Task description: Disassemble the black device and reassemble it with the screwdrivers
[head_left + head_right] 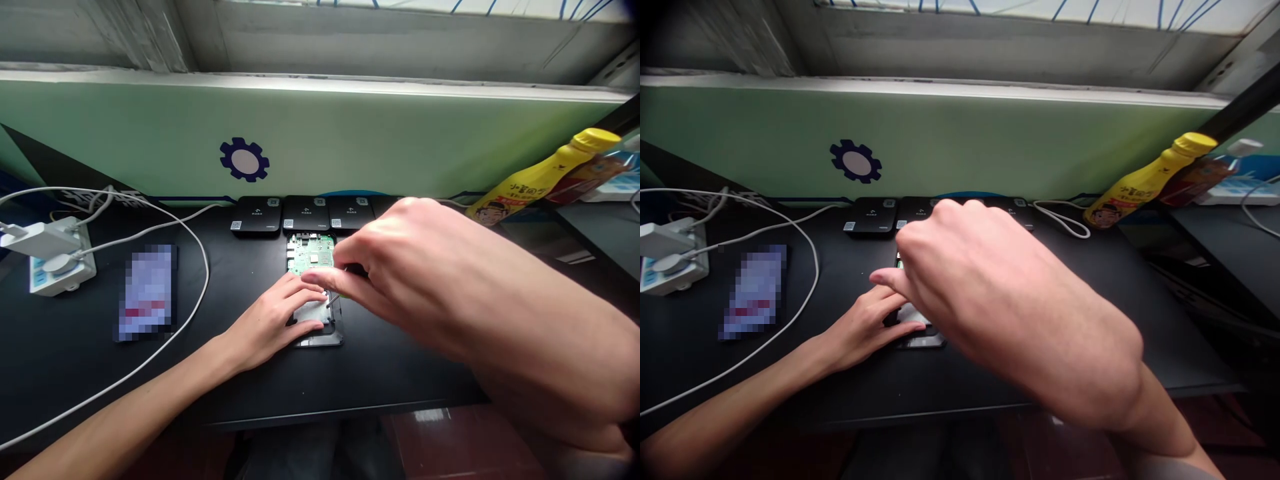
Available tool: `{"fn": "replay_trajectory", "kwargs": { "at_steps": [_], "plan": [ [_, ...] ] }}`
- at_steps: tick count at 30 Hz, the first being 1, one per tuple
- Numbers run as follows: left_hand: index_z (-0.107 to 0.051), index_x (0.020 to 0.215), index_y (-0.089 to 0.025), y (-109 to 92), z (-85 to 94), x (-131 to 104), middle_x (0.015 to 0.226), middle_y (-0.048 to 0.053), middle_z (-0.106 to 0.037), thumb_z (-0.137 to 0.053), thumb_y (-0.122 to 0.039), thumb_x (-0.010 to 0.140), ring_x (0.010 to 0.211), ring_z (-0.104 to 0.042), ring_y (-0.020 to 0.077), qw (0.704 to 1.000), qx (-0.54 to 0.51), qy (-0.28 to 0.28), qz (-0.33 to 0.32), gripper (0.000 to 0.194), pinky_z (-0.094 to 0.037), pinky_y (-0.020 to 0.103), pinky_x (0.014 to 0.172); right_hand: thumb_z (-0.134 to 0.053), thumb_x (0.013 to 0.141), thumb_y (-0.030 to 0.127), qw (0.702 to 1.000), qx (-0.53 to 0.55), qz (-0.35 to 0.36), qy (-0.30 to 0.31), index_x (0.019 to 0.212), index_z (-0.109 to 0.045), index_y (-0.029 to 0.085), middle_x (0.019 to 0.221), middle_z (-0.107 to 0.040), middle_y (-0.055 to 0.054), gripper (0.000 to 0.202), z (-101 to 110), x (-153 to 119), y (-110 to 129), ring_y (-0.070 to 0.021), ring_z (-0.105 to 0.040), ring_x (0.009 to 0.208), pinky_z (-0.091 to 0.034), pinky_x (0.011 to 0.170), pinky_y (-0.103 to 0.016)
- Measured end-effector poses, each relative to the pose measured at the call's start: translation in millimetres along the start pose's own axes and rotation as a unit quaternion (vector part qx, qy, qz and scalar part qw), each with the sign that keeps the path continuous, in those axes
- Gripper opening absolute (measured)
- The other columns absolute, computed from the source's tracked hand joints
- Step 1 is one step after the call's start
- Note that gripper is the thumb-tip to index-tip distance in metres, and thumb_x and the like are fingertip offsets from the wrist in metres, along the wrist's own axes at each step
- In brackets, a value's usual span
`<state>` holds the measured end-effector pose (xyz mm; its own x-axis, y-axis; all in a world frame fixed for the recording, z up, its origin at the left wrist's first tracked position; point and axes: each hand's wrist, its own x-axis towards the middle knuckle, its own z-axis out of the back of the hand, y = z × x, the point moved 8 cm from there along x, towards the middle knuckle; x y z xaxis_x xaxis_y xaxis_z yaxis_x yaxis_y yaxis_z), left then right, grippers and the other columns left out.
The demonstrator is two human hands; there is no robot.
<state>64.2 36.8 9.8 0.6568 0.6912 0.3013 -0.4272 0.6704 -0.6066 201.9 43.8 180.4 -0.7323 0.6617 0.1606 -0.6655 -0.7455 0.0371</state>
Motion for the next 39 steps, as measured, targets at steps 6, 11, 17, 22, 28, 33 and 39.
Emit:
{"fn": "replay_trajectory", "kwargs": {
  "at_steps": [6, 11, 17, 22, 28, 33, 39],
  "plan": [
    [-0.069, 0.143, -0.024, -3, 0.2, 3, 0.144, 0.01, -0.072, -0.075, -0.035, 0.111, 0.139, -0.063, 0.0284, 1.0, -0.021, 0.016, 0.002, 0.034, -0.056, 0.046, 0.119, -0.068, 0.105, 0.022, 0.995, 0.09, 0.039, 0.032, 0.114, -0.079, 0.023, 0.109, -0.08, -0.004, 0.014, -2, -5, -7, -0.0206, -0.071, 0.094, -0.049, 0.08, -0.035],
    [-0.068, 0.144, -0.024, -2, 0.6, 1, 0.143, 0.01, -0.072, -0.075, -0.034, 0.11, 0.135, -0.065, 0.0278, 1.0, -0.022, 0.011, -0.001, 0.036, -0.057, 0.044, 0.116, -0.07, 0.106, 0.034, 0.997, 0.078, 0.003, 0.019, 0.107, -0.079, 0.022, 0.105, -0.08, -0.006, 0.015, -5, -7, -13, -0.0225, -0.072, 0.094, -0.05, 0.079, -0.036],
    [-0.07, 0.141, -0.025, -1, 0.0, 2, 0.14, 0.009, -0.073, -0.077, -0.033, 0.109, 0.134, -0.065, 0.0272, 1.0, -0.022, 0.015, 0.004, 0.034, -0.058, 0.043, 0.115, -0.07, 0.107, 0.031, 0.996, 0.091, -0.01, 0.023, 0.106, -0.076, 0.023, 0.107, -0.08, -0.005, 0.01, -9, -7, -16, -0.0192, -0.07, 0.087, -0.047, 0.071, -0.034],
    [-0.071, 0.142, -0.026, -3, 1.3, 3, 0.143, 0.009, -0.073, -0.076, -0.033, 0.11, 0.138, -0.064, 0.0281, 0.999, -0.031, 0.015, 0.003, 0.033, -0.057, 0.045, 0.118, -0.07, 0.106, 0.029, 0.996, 0.088, 0.018, 0.022, 0.114, -0.079, 0.024, 0.116, -0.081, -0.006, 0.013, -1, -12, -3, -0.0242, -0.074, 0.102, -0.053, 0.081, -0.037],
    [-0.071, 0.139, -0.025, -4, 1.7, 3, 0.144, 0.01, -0.073, -0.076, -0.034, 0.11, 0.139, -0.065, 0.029, 1.0, -0.021, 0.009, -0.001, 0.031, -0.058, 0.046, 0.119, -0.072, 0.102, 0.017, 0.996, 0.081, 0.004, 0.038, 0.104, -0.079, 0.024, 0.11, -0.082, -0.003, 0.01, -9, -10, -7, -0.021, -0.072, 0.092, -0.049, 0.075, -0.036],
    [-0.071, 0.139, -0.025, -3, 1.9, 2, 0.142, 0.009, -0.073, -0.076, -0.034, 0.109, 0.135, -0.066, 0.028, 1.0, -0.02, 0.011, 0.003, 0.032, -0.06, 0.044, 0.114, -0.074, 0.103, 0.022, 0.996, 0.083, 0.018, 0.04, 0.115, -0.081, 0.028, 0.117, -0.082, -0.003, 0.016, -7, -13, -5, -0.0232, -0.075, 0.098, -0.054, 0.081, -0.037],
    [-0.071, 0.138, -0.025, -6, 3.7, 4, 0.144, 0.009, -0.073, -0.077, -0.034, 0.109, 0.138, -0.065, 0.0284, 1.0, -0.02, 0.008, -0.003, 0.031, -0.059, 0.046, 0.118, -0.069, 0.106, 0.023, 0.996, 0.083, 0.018, 0.031, 0.119, -0.082, 0.028, 0.119, -0.083, -0.003, 0.02, -7, -11, -6, -0.0222, -0.076, 0.098, -0.054, 0.081, -0.036]
  ]
}}
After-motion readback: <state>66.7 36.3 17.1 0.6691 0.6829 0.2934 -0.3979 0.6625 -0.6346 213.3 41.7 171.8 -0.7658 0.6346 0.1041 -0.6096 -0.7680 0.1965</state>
